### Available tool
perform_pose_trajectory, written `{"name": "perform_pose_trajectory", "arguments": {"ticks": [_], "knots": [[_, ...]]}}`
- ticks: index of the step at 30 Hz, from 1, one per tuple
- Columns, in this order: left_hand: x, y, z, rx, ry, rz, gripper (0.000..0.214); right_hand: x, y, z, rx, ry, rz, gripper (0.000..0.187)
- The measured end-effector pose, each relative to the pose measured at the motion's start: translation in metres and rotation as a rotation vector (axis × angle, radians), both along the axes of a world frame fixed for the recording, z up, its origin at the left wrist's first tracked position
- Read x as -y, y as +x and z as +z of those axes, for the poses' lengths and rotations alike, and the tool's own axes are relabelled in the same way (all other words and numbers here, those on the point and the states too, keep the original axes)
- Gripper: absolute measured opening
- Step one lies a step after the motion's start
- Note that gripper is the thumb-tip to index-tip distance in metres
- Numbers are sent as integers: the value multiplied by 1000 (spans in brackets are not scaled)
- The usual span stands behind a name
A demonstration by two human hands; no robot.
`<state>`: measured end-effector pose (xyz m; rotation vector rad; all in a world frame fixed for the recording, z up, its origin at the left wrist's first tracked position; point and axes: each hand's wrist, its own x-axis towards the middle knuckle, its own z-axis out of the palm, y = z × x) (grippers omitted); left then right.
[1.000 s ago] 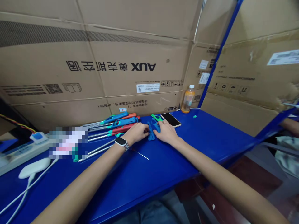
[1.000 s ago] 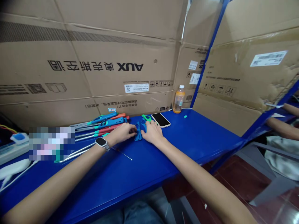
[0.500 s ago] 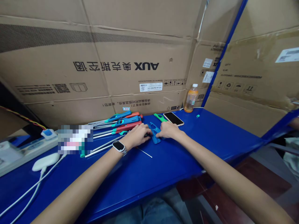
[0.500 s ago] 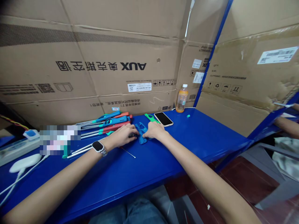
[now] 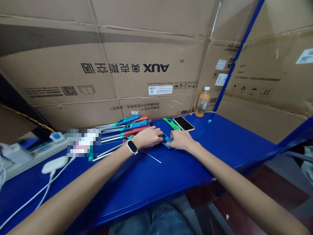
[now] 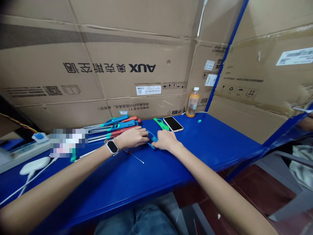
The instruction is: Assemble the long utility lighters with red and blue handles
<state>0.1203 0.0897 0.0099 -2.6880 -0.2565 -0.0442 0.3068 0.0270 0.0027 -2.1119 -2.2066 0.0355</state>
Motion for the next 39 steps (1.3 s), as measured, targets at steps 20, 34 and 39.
{"name": "perform_pose_trajectory", "arguments": {"ticks": [20, 34, 39], "knots": [[87, -116, -20, 351, -300, 316, 34, 1, -26, -10, -518, 159, 278, 26], [71, -150, -7, 637, -450, 442, 25, 2, -103, -4, -1081, -220, 622, 31], [60, -166, -12, 731, -637, 713, 25, 12, -94, -9, -789, 266, 556, 28]]}}
